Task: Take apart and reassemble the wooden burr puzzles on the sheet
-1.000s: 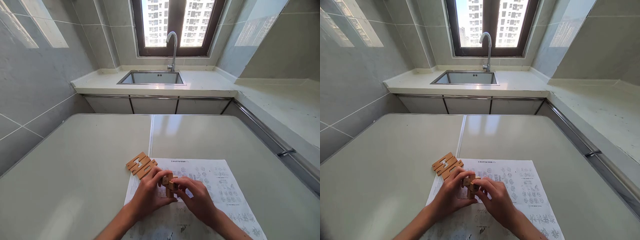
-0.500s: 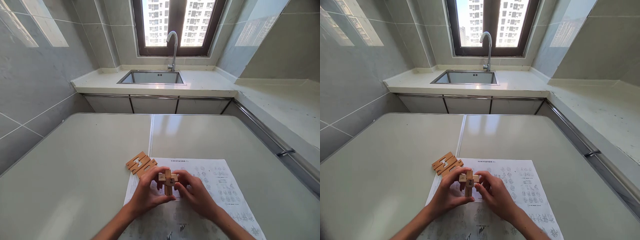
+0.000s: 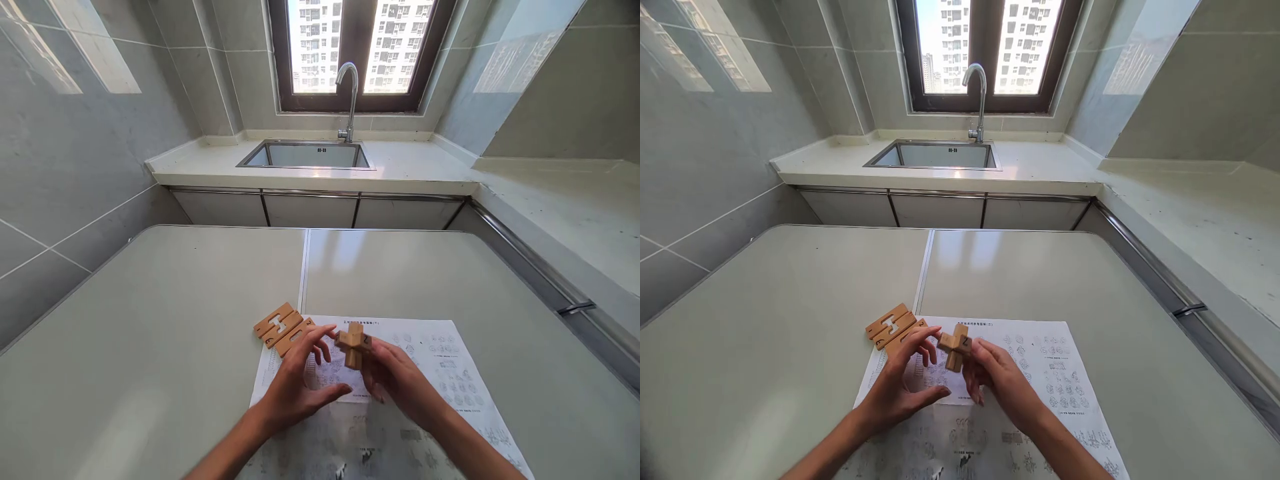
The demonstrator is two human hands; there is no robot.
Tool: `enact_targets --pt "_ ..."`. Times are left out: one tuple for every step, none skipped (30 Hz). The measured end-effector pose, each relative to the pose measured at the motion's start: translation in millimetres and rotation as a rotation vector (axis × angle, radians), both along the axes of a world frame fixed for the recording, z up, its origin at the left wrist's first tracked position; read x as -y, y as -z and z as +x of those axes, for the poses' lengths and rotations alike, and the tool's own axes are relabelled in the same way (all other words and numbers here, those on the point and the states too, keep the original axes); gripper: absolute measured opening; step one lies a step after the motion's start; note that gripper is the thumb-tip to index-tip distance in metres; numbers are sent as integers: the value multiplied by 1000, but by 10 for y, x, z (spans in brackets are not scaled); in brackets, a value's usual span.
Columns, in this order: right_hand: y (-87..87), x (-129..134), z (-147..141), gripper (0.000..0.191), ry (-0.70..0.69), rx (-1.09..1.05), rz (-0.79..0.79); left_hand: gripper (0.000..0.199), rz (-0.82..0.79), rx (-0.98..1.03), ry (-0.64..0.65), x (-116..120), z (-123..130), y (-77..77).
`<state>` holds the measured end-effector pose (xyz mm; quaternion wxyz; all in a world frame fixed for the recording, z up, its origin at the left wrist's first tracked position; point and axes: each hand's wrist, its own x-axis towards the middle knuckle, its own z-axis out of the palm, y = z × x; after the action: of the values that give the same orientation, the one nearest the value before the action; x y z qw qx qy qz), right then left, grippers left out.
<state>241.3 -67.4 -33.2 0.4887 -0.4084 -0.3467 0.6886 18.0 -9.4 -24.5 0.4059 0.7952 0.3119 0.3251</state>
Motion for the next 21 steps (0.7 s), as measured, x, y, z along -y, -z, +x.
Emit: enact_targets --pt "-8 -14 18 47 48 -61 -48 76 13 3 -20 -8 -5 13" --pt "-16 -27 35 46 99 -117 -96 71 28 3 -38 -17 -9 24" --pt "-20 -41 50 44 149 -168 -140 66 46 0 -57 -28 -13 34" --pt "-20 -55 63 41 200 -212 -176 61 69 -5 -76 -40 -17 41" --pt "-13 -69 74 38 251 -254 -205 57 95 -14 -94 -55 -23 46" --pt "0 -84 83 36 302 -298 -224 53 125 -30 -111 -71 -29 50" --pt "18 -97 94 34 347 -347 -233 49 159 -51 -126 -90 -37 52" --pt "42 -111 106 33 390 -400 -234 46 198 -76 -140 -110 -47 54" --pt "68 -124 121 31 423 -452 -231 43 239 -108 -155 -133 -59 55" --pt "94 -135 138 30 454 -496 -222 41 284 -147 -172 -156 -74 54" --pt "120 -146 159 27 488 -527 -208 40 327 -191 -194 -182 -92 52" --pt "144 -156 180 25 519 -543 -191 40 367 -238 -223 -209 -112 49" --pt "166 -164 203 23 549 -546 -173 40 402 -285 -258 -237 -135 45" --pt "184 -170 224 21 576 -539 -156 40 425 -326 -295 -266 -159 39" --pt "198 -176 245 19 600 -525 -139 41 439 -361 -334 -295 -185 32" --pt "210 -179 265 19 624 -506 -125 44 445 -386 -366 -325 -213 26" --pt "218 -181 283 19 650 -488 -113 46 442 -406 -392 -354 -241 19" --pt "222 -181 301 19 678 -471 -104 49 438 -424 -412 -383 -270 14" --pt "222 -180 318 19 703 -459 -101 52 429 -443 -425 -409 -298 10" --pt "219 -177 336 20 721 -452 -102 55 419 -463 -434 -434 -326 7" --pt "212 -173 352 20 731 -453 -105 59 406 -483 -439 -455 -353 4"
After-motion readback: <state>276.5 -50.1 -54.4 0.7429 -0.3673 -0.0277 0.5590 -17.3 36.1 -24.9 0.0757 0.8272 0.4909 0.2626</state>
